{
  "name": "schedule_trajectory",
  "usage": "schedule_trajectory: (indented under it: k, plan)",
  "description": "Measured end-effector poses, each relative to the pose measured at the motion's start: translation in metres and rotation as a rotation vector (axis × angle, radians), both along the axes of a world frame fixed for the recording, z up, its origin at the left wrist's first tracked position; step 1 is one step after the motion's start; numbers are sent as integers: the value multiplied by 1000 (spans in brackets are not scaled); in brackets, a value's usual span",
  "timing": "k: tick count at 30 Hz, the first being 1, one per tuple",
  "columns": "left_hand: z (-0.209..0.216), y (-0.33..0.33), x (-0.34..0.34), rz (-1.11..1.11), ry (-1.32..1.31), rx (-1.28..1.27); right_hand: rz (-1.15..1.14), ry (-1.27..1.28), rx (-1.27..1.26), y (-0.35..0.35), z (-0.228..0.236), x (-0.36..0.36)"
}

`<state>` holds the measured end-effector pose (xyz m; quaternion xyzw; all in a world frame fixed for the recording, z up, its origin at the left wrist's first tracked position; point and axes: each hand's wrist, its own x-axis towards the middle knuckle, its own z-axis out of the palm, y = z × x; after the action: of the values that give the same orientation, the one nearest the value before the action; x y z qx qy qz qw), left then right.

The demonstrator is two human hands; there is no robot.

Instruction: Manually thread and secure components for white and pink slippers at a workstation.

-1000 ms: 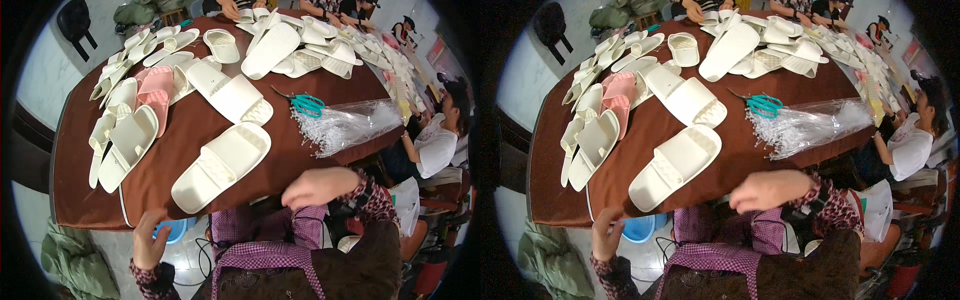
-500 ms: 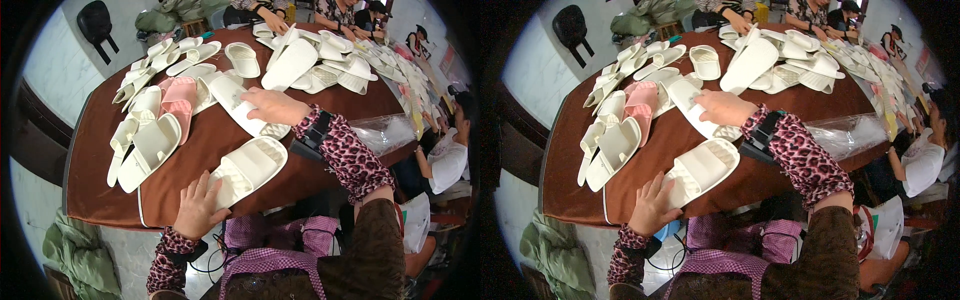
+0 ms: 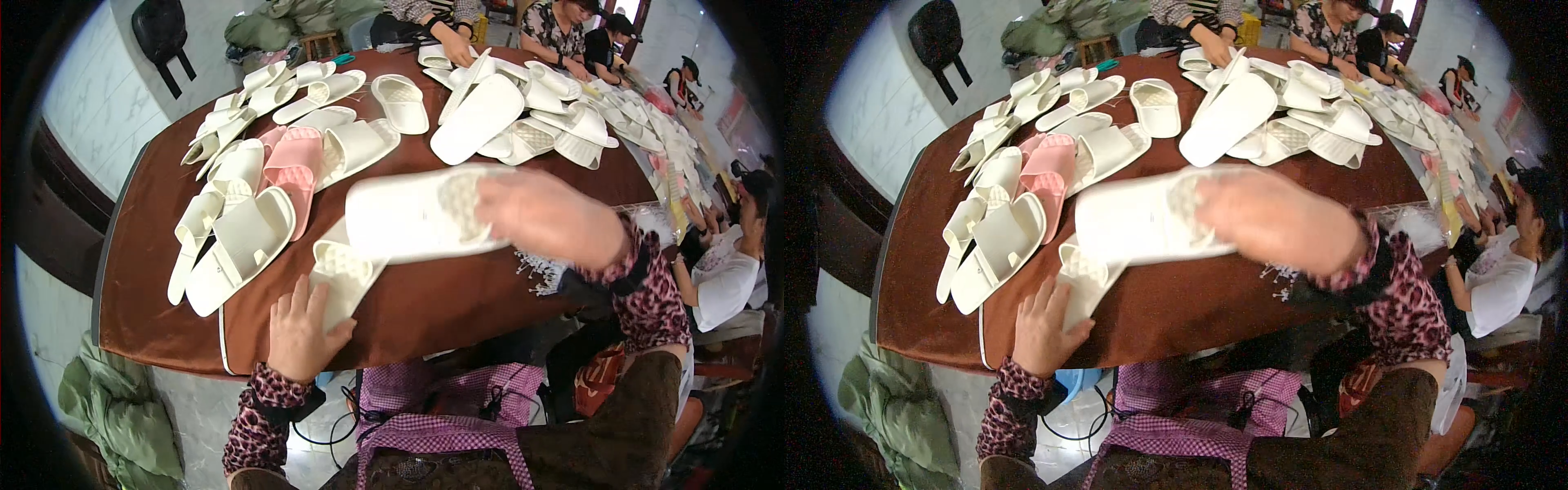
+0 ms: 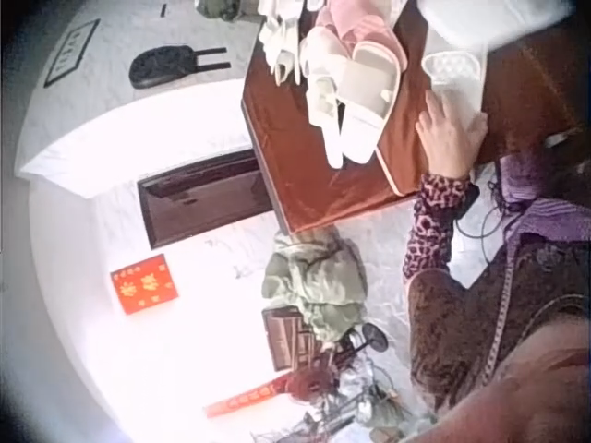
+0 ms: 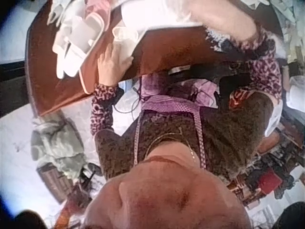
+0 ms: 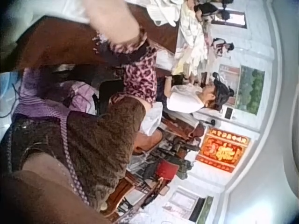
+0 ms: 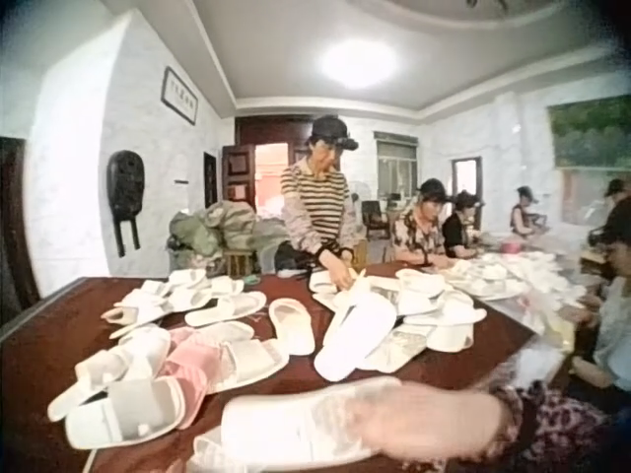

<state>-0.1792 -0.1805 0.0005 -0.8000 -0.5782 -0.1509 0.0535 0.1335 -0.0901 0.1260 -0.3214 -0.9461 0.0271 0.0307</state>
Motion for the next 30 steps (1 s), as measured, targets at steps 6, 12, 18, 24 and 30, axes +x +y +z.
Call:
schedule_trajectory:
  k: [6, 12, 18, 24, 30]
  plan:
    - [-9, 24, 18, -19, -26, 57, 163, -173, 389, -47, -42, 2]
    - [-15, 20, 31, -51, -116, 57, 213, -225, 674, -8, -77, -21]
    - [-15, 18, 39, -99, -148, 19, 260, -51, 562, 19, -85, -19]
    - [-25, 12, 32, -70, -177, 4, 16, 117, 252, 7, -37, 44]
    - [-34, 15, 44, -60, -256, -36, -312, 144, 120, 18, -68, 120]
